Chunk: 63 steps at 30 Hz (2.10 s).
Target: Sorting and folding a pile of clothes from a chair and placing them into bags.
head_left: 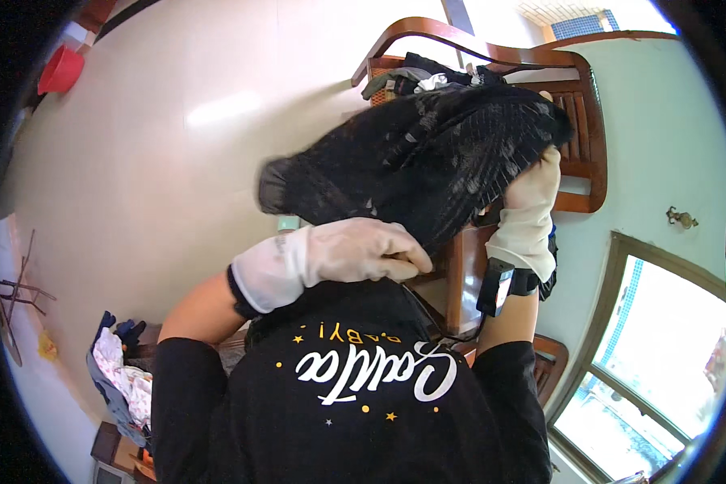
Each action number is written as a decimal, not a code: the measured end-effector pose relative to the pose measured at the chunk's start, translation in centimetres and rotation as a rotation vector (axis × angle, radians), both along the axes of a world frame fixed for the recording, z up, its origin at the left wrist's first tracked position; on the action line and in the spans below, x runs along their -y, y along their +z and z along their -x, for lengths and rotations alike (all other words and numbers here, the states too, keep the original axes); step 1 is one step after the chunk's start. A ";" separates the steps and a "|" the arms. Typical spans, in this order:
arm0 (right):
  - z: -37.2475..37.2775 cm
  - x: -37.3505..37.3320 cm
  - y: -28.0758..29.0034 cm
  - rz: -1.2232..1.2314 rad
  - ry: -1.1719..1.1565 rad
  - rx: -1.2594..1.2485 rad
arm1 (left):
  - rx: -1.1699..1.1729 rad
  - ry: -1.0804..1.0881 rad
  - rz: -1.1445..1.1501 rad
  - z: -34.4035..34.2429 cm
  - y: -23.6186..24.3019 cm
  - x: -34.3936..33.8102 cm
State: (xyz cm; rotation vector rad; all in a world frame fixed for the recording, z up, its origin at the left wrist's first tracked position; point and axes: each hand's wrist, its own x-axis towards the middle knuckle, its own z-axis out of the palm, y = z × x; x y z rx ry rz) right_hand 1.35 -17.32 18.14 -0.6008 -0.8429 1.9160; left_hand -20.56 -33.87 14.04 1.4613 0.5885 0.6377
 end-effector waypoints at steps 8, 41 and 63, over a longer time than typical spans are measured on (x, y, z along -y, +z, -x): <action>0.5 1.5 3.0 0.198 0.129 -0.144 | 0.022 -0.095 -0.012 -3.5 -1.9 -0.4; 2.2 4.0 3.6 -0.731 0.427 1.068 | -0.049 1.145 -0.543 15.2 3.2 -1.3; 2.7 4.7 0.2 -0.799 1.217 1.594 | 0.755 0.635 -0.078 20.4 7.2 5.7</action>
